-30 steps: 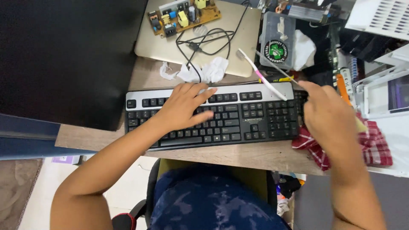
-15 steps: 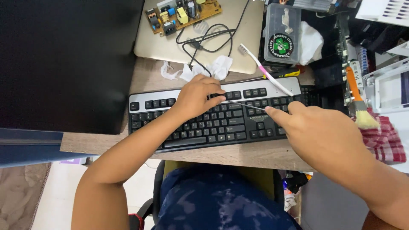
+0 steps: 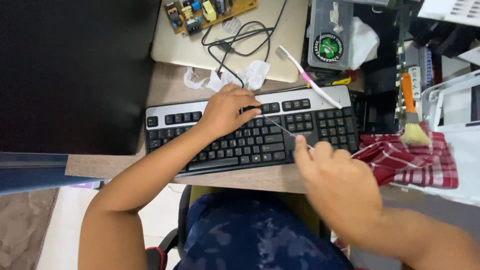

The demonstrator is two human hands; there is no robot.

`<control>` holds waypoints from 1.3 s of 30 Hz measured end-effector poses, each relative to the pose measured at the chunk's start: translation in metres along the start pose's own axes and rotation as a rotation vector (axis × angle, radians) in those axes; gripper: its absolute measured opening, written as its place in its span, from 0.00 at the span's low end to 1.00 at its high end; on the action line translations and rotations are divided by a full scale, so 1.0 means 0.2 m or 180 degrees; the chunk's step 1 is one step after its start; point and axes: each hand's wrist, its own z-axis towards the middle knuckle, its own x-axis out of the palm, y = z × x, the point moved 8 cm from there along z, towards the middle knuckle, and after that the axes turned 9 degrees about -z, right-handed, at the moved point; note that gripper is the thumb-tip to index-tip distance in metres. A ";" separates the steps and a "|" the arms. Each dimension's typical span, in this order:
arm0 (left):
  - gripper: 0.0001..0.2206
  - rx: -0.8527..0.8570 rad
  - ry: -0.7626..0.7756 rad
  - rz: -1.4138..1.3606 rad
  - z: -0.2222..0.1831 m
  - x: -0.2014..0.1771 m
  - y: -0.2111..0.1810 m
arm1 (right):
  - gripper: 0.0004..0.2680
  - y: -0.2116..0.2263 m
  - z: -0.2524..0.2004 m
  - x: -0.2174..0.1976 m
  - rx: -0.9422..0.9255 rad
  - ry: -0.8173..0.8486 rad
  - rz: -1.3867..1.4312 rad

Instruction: A person is cleaning a computer keyboard using a toothbrush and a small white tool to remove debris from between the keys on a repair bench.

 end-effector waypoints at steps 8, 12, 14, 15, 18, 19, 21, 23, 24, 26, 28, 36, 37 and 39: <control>0.09 -0.0020 -0.0147 -0.0062 0.00 -0.01 -0.05 | 0.26 0.10 -0.19 0.60 0.0295 0.0237 0.1603; 0.07 -0.0086 -0.0291 -0.0083 -0.01 -0.04 -0.05 | 0.22 0.18 -0.24 0.66 0.0687 -0.0475 0.1474; 0.07 -0.0088 -0.0296 -0.0127 -0.01 -0.04 -0.06 | 0.22 0.10 -0.22 0.57 0.0573 -0.0234 0.1527; 0.07 -0.0055 -0.0297 -0.0182 -0.01 -0.05 -0.06 | 0.22 0.07 -0.20 0.55 0.0486 0.0013 0.1554; 0.07 -0.0068 -0.0276 -0.0180 -0.01 -0.05 -0.07 | 0.22 -0.09 -0.14 0.34 0.0298 0.0138 0.1111; 0.07 -0.0084 -0.0252 -0.0180 -0.01 -0.04 -0.06 | 0.22 -0.09 -0.12 0.31 0.0297 0.0152 0.1136; 0.07 -0.0044 -0.0292 -0.0183 -0.01 -0.05 -0.06 | 0.18 -0.11 -0.07 0.22 0.0235 0.0072 0.0769; 0.07 -0.0050 -0.0274 -0.0177 -0.01 -0.05 -0.06 | 0.16 -0.11 0.02 0.11 0.0157 0.0057 0.0740; 0.07 -0.0050 -0.0279 -0.0177 0.00 -0.05 -0.05 | 0.15 -0.11 0.07 0.05 0.0073 0.0033 0.0690; 0.07 -0.0044 -0.0268 -0.0170 -0.01 -0.05 -0.06 | 0.09 -0.10 0.16 -0.02 0.0045 -0.0081 0.0797; 0.07 -0.0018 -0.0263 -0.0157 -0.01 -0.05 -0.06 | 0.05 -0.11 0.21 -0.06 0.0035 -0.0204 0.0890; 0.12 0.0024 -0.0138 -0.0021 -0.01 -0.05 -0.08 | 0.15 -0.20 0.03 0.32 0.0481 0.0750 0.2826; 0.12 0.0044 -0.0172 -0.0024 0.00 -0.05 -0.07 | 0.15 -0.18 0.03 0.35 0.0481 0.0732 0.2792; 0.10 0.0091 -0.0161 0.0030 -0.01 -0.01 -0.05 | 0.16 -0.12 -0.05 0.49 0.0888 0.1307 0.3312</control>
